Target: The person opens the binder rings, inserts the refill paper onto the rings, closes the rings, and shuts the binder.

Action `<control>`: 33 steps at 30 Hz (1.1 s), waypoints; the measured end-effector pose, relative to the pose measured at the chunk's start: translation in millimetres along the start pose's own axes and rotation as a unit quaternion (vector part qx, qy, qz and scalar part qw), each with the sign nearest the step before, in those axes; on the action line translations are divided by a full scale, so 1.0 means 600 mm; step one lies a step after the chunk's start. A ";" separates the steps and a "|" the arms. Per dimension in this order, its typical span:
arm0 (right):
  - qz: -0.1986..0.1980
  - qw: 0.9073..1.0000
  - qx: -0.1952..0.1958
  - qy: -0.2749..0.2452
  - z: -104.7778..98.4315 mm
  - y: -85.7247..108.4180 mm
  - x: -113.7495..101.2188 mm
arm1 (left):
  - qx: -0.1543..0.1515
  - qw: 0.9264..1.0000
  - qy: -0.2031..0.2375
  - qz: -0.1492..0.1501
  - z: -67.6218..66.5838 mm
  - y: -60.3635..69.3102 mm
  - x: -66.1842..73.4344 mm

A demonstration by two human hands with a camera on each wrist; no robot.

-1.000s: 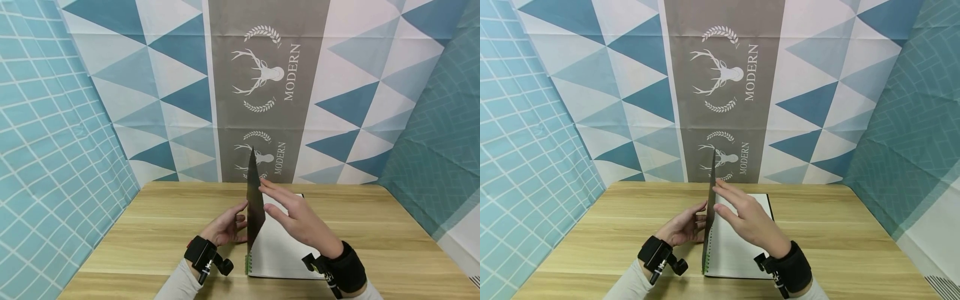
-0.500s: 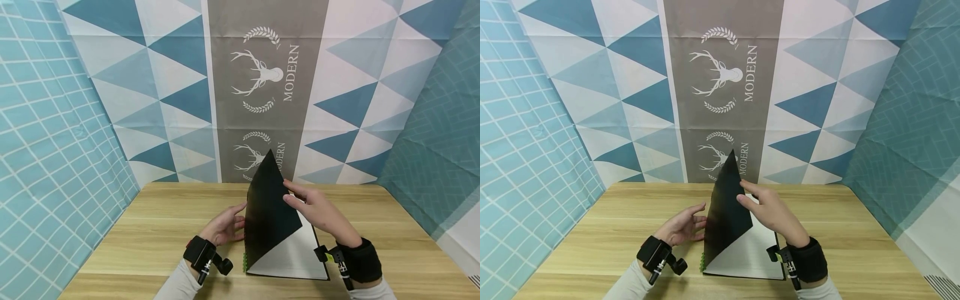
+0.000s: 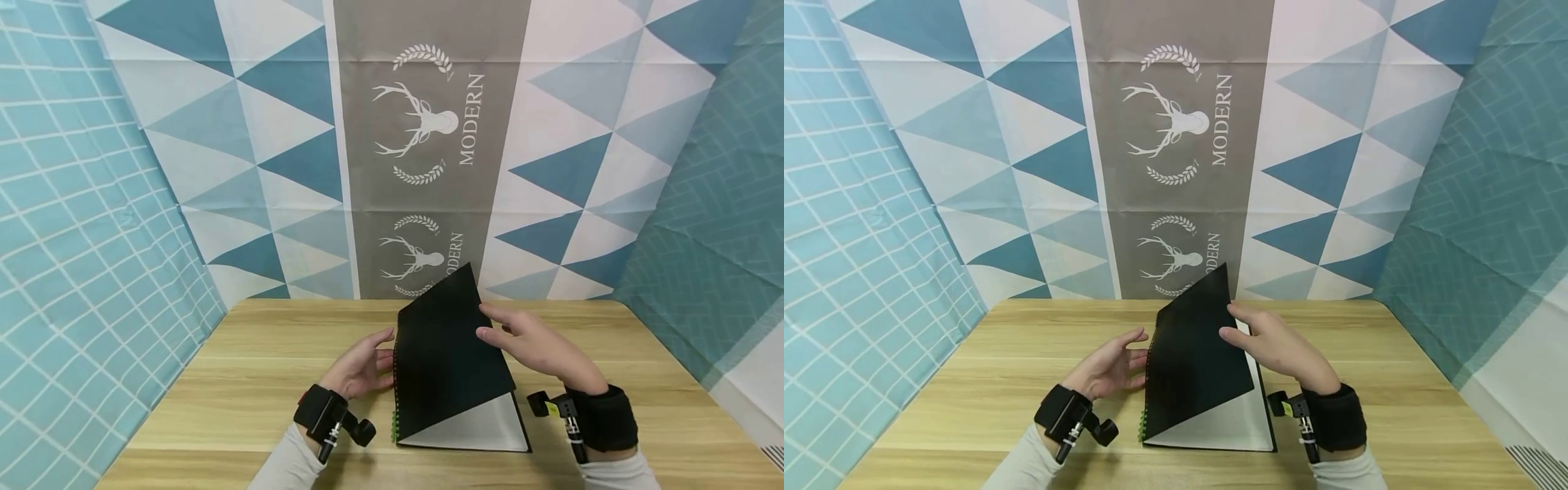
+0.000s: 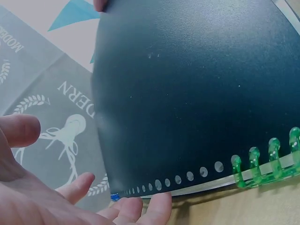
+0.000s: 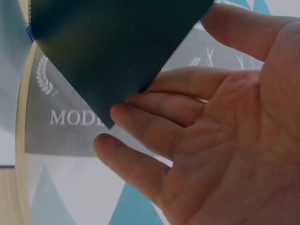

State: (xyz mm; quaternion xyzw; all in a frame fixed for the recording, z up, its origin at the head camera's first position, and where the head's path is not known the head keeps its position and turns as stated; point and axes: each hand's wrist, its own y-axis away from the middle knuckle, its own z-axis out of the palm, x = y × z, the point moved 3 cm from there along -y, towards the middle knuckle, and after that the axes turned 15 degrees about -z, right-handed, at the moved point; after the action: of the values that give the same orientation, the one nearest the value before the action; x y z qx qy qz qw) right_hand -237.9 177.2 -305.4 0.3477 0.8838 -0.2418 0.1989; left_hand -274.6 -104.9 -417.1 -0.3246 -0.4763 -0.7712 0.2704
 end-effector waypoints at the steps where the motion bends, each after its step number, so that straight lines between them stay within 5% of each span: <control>1: 0.005 1.000 -0.002 0.001 -0.001 0.001 0.002 | -0.004 1.000 0.000 0.000 0.000 0.000 0.002; 10: 0.035 0.999 -0.027 0.025 -0.002 0.005 0.018 | 0.003 1.000 -0.023 0.013 -0.009 0.010 0.012; 22: 0.060 0.994 -0.088 0.005 0.025 0.001 0.037 | 0.053 0.996 -0.054 0.037 -0.022 0.025 0.022; 33: 0.084 0.989 -0.121 -0.010 0.051 -0.002 0.048 | 0.128 0.981 -0.133 0.065 -0.025 0.029 0.027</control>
State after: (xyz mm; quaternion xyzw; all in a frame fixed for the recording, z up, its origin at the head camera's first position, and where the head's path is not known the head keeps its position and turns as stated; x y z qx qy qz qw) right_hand -252.7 174.3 -344.8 0.3915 0.8722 -0.1190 0.2679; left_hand -276.4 -127.3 -400.1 -0.4167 -0.5806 -0.6350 0.2934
